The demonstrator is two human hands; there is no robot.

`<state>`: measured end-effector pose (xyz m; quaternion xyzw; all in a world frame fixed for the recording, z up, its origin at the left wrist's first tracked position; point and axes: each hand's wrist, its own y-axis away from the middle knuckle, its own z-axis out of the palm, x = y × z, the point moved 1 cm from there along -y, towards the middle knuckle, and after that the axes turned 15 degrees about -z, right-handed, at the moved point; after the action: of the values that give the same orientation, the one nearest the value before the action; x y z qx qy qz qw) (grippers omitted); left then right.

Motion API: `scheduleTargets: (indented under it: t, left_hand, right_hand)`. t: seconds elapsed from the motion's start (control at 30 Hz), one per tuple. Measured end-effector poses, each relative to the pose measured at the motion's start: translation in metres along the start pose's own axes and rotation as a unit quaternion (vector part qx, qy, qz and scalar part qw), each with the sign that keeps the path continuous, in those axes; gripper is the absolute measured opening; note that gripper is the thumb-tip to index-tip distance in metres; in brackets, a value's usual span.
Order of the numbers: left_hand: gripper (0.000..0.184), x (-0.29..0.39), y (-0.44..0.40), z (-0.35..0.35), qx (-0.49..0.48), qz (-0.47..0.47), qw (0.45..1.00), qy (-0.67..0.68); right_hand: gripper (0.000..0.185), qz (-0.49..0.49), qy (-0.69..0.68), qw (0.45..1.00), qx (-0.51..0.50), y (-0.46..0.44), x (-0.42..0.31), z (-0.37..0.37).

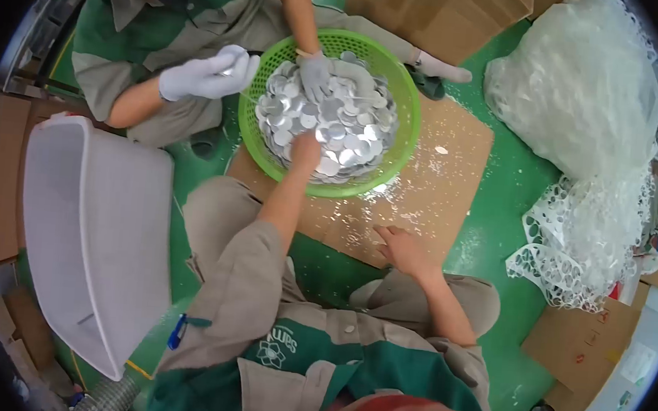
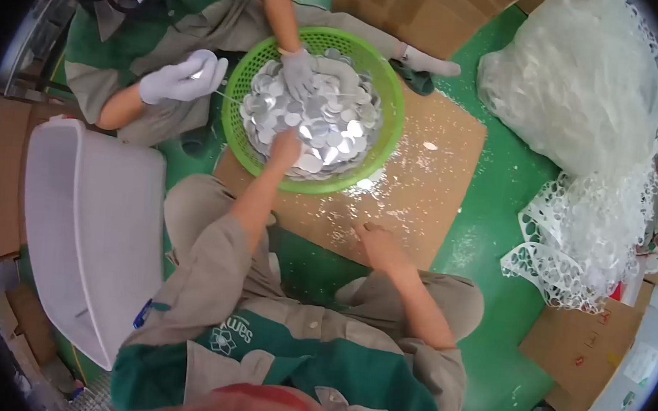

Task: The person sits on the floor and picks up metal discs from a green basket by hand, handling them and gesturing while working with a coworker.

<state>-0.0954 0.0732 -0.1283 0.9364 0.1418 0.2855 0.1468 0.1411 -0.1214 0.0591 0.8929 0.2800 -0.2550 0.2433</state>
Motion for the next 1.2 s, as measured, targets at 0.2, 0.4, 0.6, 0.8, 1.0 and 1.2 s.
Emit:
scheduleTargets:
  t: [0.2, 0.4, 0.6, 0.8, 1.0, 1.2]
  left_hand:
    - [0.043, -0.013, 0.024, 0.043, 0.03, -0.019, 0.989, -0.146]
    - [0.015, 0.012, 0.046, 0.031, 0.095, 0.017, 0.982, -0.163]
    - [0.011, 0.031, 0.036, 0.006, 0.019, 0.025, 0.999, -0.026]
    - [0.026, 0.097, 0.066, -0.1, -0.325, -0.11, 0.794, 0.501]
    - [0.035, 0.126, 0.117, -0.127, -0.425, -0.063, 0.695, 0.576]
    - [0.032, 0.13, 0.129, -0.106, -0.448, 0.02, 0.732, 0.513]
  right_hand:
    - [0.043, 0.01, 0.016, 1.0, -0.009, 0.008, 0.003, 0.011]
    - [0.045, -0.002, 0.007, 1.0, -0.015, -0.001, -0.013, -0.006]
    - [0.044, 0.017, 0.003, 1.0, -0.013, -0.003, -0.007, -0.01]
    - [0.034, -0.001, -0.066, 0.986, 0.156, -0.01, -0.01, -0.034]
    - [0.03, 0.067, -0.369, 0.852, 0.365, -0.021, -0.027, -0.085]
    - [0.026, 0.065, -0.337, 0.858, 0.382, -0.047, -0.006, -0.083]
